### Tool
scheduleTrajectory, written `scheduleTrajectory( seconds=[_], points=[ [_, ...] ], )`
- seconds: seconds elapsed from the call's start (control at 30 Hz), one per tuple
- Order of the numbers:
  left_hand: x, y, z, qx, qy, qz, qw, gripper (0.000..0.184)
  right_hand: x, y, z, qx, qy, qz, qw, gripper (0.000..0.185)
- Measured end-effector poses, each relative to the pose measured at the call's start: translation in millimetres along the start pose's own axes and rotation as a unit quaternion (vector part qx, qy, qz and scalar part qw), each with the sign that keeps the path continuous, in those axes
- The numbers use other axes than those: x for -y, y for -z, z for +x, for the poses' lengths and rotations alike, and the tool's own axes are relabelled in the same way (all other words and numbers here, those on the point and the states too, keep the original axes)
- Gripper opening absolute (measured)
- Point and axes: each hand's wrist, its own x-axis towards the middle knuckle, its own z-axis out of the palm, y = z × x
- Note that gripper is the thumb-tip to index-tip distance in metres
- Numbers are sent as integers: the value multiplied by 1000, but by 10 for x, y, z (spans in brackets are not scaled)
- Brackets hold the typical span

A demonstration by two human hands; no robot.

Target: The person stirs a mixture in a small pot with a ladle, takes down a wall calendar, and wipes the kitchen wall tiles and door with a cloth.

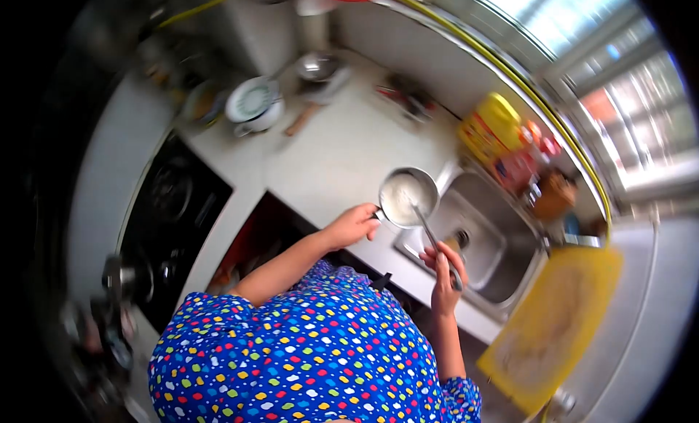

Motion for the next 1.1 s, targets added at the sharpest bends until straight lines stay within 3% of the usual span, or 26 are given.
scheduleTrajectory(
  seconds=[0.07,0.1,0.17,0.33,0.47,0.6,0.73,0.8,0.9,1.1],
  points=[
    [-62,85,-363,-58,15,-5,998,17,-16,-77,17,81,24,-8,996,22],
    [-43,120,-541,-80,14,-5,997,19,3,-86,69,152,84,-89,981,21],
    [-55,156,-909,-143,15,11,990,18,262,-190,181,279,223,-220,908,19],
    [186,365,-1694,-237,9,-21,971,11,751,-789,379,470,323,-278,773,30],
    [265,386,-2295,-274,32,-112,955,12,1000,-1344,393,553,410,-283,667,30],
    [437,451,-2894,-325,5,-147,934,13,1224,-2013,87,625,408,-273,607,26],
    [509,508,-3452,-372,24,-168,912,13,1583,-2704,-256,689,338,-280,577,26],
    [628,565,-3746,-428,28,-101,898,15,1565,-3052,-425,719,318,-257,561,25],
    [455,547,-4080,-451,30,-122,884,16,1697,-3418,-539,758,197,-269,560,18],
    [750,540,-4798,-533,29,-173,828,29,1468,-4152,-1331,792,30,-258,552,18]
  ],
)
